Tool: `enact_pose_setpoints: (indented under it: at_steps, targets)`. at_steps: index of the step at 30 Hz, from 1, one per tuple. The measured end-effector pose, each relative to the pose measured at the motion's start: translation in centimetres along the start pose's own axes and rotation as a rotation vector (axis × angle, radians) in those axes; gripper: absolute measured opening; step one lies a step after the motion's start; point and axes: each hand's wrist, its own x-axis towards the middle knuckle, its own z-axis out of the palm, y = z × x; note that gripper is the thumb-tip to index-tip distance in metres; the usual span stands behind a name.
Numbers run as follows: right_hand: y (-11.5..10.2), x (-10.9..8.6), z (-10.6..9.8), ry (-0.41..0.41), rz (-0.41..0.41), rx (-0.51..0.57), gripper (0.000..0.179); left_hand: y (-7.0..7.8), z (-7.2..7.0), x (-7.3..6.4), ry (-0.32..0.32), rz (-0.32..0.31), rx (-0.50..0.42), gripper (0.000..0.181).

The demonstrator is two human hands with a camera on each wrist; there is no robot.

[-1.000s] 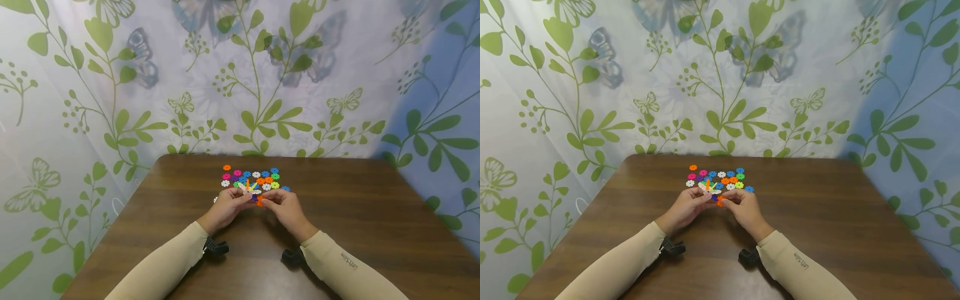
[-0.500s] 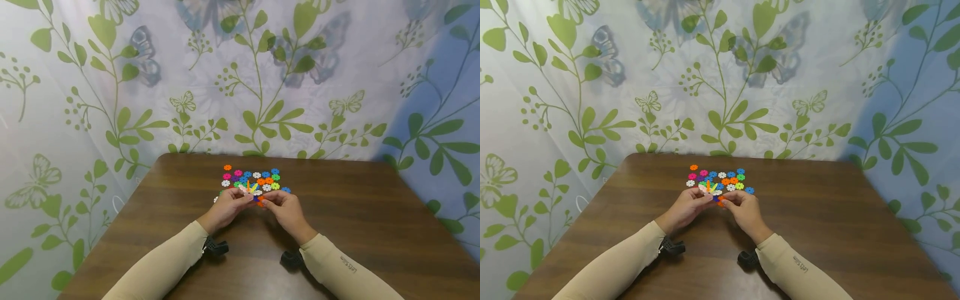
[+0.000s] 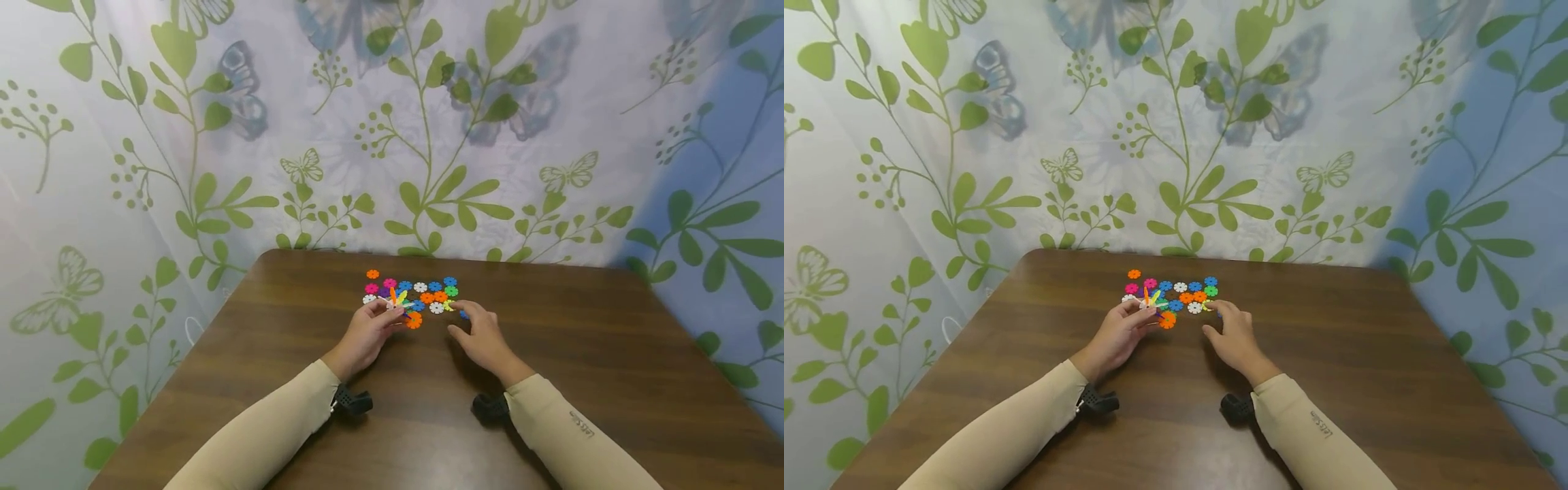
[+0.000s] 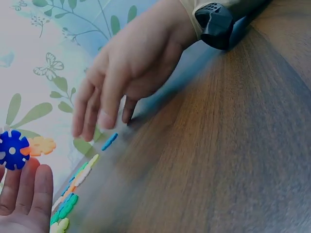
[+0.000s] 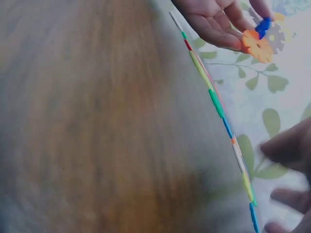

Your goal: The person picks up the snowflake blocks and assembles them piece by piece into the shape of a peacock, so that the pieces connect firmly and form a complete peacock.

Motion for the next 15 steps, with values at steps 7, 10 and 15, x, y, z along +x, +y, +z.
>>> enact_pose_setpoints:
  at_steps: [7,10,15]
  targets:
    - [0.20,0.08,-0.38,-0.145,0.078,-0.225,0.047,0.36,0.33,0.17,0.028,-0.019,-0.015,0.011]
    - [0.25,-0.06,-0.32,-0.081,0.030,-0.258,0.030,0.42,0.34,-0.03,0.037,-0.037,-0.016,0.010]
    - [0.59,-0.22,-0.45,0.006,0.027,-0.180,0.016,0.23,0.21,-0.32,0.022,-0.046,0.014,0.020]
